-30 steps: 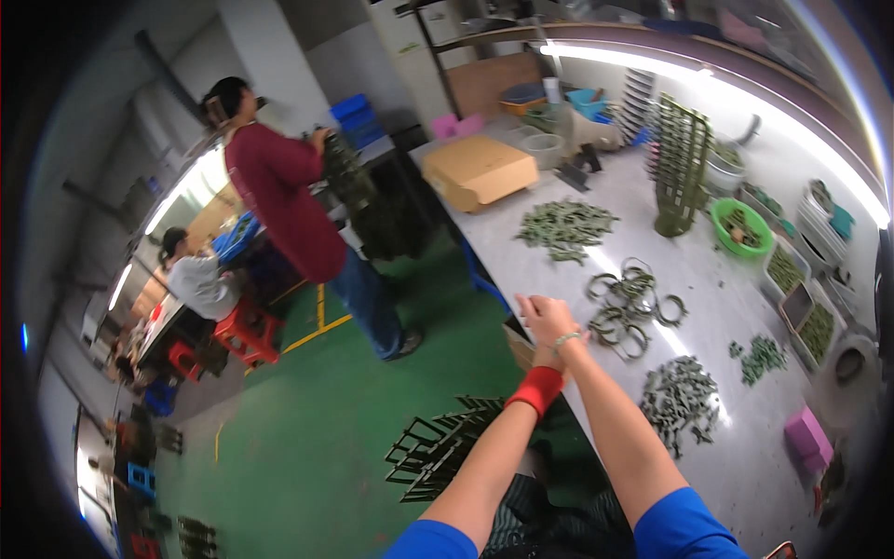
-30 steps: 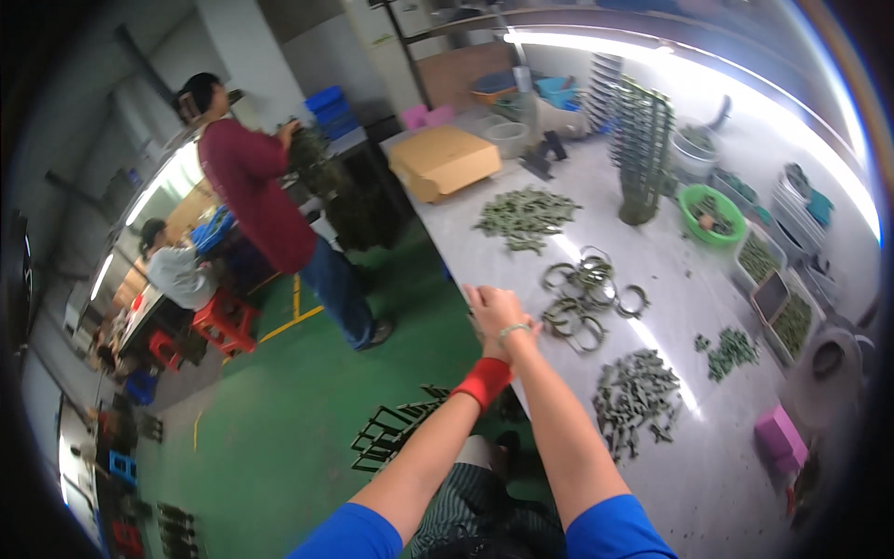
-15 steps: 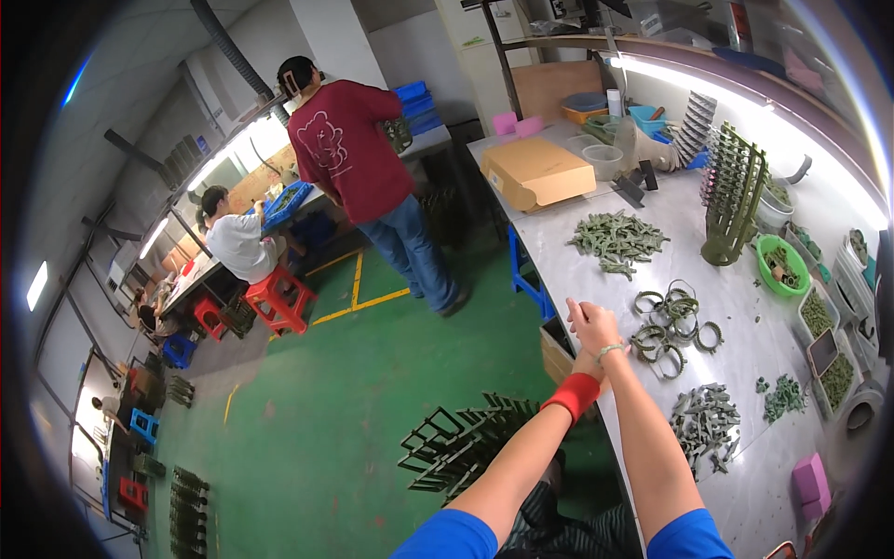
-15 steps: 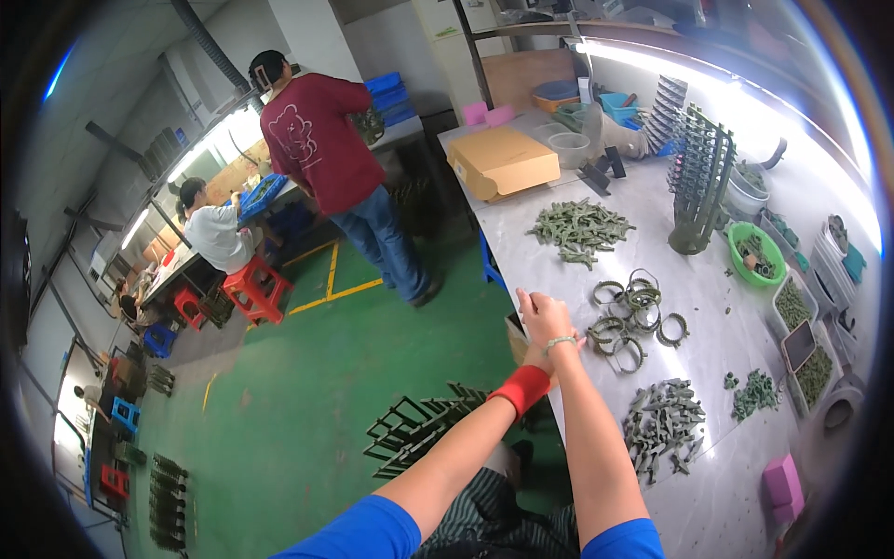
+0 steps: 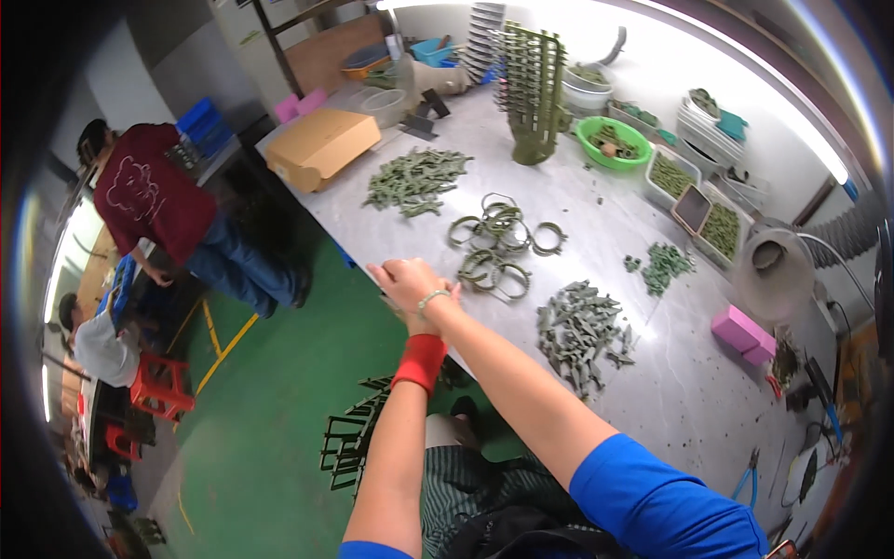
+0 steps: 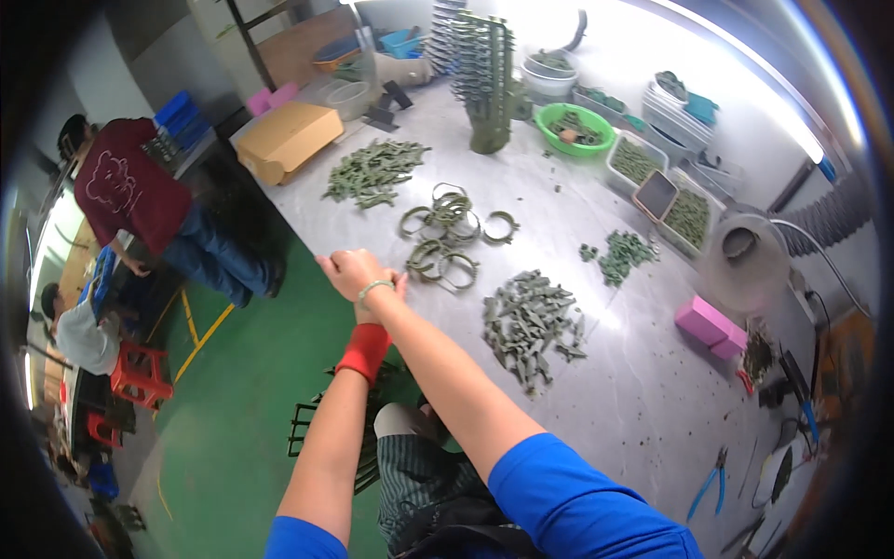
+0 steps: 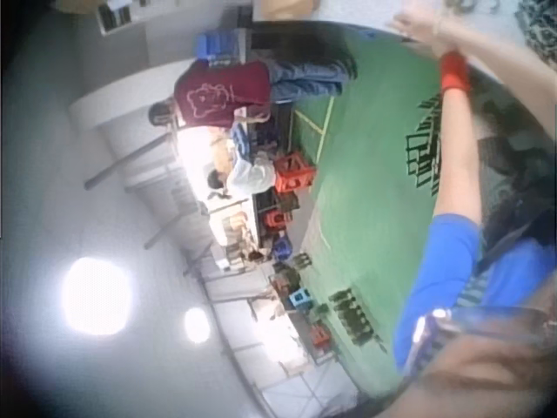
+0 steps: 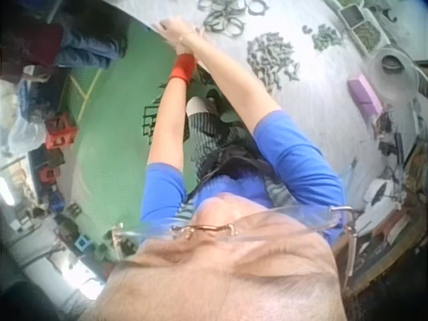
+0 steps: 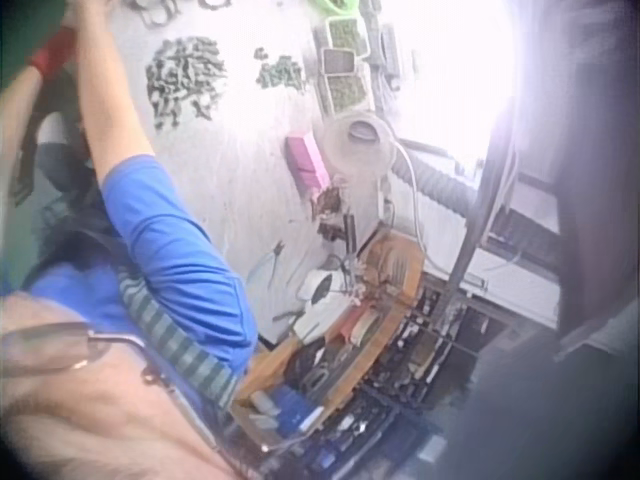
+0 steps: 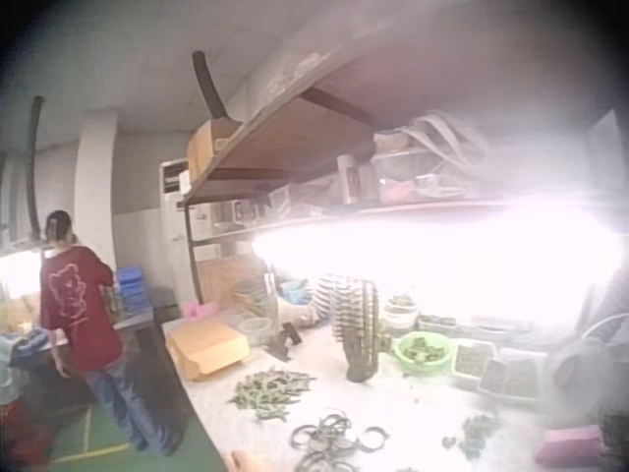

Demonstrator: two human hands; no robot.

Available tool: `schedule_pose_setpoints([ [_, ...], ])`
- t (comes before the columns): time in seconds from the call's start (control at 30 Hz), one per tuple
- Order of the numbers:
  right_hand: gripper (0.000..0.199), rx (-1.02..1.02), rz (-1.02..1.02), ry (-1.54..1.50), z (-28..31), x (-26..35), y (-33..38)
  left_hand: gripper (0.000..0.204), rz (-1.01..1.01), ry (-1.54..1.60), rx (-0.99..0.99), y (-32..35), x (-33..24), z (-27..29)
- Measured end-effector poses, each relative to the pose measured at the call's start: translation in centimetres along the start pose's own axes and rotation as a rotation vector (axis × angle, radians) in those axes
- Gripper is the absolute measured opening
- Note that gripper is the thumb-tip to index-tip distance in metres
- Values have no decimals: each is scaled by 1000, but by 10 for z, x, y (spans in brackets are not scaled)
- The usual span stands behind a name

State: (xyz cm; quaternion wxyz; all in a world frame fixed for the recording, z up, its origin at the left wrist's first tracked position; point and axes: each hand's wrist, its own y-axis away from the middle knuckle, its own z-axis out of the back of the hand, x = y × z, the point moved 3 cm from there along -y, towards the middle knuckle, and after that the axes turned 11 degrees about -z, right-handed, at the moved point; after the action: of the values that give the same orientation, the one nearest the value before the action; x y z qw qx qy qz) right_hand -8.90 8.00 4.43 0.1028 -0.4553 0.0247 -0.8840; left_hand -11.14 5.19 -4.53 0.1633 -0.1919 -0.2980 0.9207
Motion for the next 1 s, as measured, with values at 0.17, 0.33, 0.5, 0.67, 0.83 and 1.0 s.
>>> schedule_pose_setpoints([
  [0.17, 49, 13, 13, -16, 7, -6, 1, 27, -8, 65, 3, -4, -14, 5],
  [0.33, 48, 9, 7, -42, 8, -5, 4, 28, 119, 140, 106, -3, -14, 6],
  [0.5, 47, 5, 1, -44, 7, -7, 2, 29, 129, 188, 72, -5, -16, 7],
  [0.67, 48, 23, 8, -51, 4, -7, 0, 29, 100, 138, 48, -4, -11, 3],
  [0.83, 48, 0, 16, -56, 6, -3, 2, 30, 83, 147, 42, 0, -1, -4],
  [1.0, 48, -19, 25, -56, 4, -7, -1, 29, 102, 135, 85, -3, -3, -5],
])
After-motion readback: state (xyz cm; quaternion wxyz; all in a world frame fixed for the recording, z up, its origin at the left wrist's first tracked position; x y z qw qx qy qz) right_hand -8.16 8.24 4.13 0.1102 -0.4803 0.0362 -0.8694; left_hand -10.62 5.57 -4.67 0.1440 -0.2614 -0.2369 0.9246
